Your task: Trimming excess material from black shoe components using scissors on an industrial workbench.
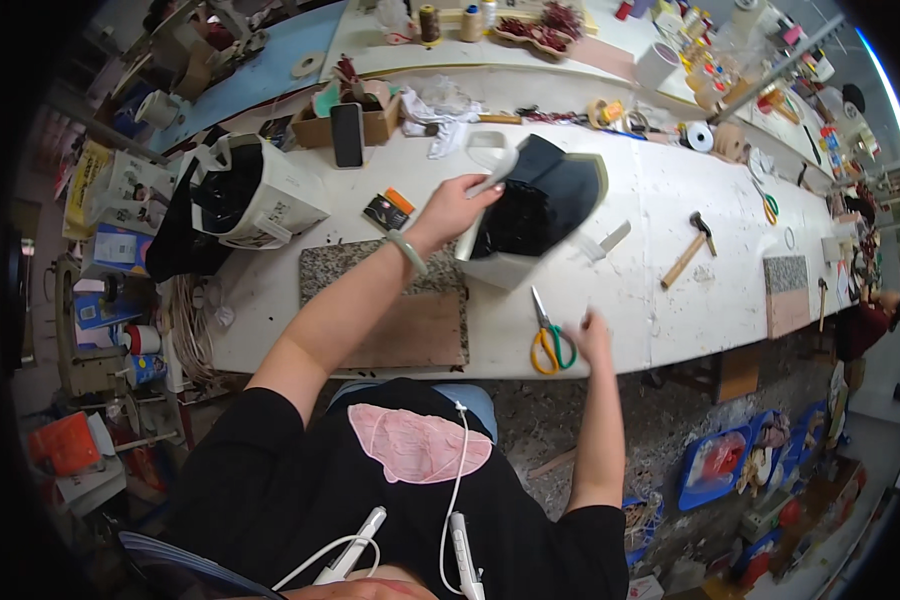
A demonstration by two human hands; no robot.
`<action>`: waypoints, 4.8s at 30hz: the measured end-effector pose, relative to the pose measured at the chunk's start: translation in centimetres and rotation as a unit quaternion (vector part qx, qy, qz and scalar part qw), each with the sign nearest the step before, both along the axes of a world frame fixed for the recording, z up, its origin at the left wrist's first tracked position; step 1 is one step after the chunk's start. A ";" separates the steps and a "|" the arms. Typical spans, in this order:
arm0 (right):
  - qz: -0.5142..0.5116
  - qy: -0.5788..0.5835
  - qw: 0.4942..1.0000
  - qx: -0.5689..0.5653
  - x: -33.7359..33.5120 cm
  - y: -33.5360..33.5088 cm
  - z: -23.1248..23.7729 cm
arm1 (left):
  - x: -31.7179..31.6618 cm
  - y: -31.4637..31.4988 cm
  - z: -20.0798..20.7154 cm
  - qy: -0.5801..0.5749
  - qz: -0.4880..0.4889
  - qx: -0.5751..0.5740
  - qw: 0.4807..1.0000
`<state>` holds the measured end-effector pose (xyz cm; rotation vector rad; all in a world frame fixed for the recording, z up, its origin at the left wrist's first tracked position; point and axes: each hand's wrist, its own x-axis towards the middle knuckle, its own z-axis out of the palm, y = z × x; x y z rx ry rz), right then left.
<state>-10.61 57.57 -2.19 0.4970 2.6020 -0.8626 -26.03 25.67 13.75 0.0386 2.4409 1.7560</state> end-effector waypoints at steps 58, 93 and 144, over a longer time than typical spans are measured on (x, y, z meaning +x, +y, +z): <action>-0.068 -0.049 0.995 0.060 7.7 -5.7 -4.1 | -2.7 -42.2 10.2 -0.058 0.051 -0.485 0.871; -0.304 0.066 0.804 -0.507 15.6 -17.6 5.1 | 6.7 -21.9 -6.6 -0.248 -0.237 -0.404 0.848; -0.009 0.032 0.946 -0.322 20.4 -18.5 18.1 | 21.6 -5.7 2.9 -0.479 -0.146 0.220 0.837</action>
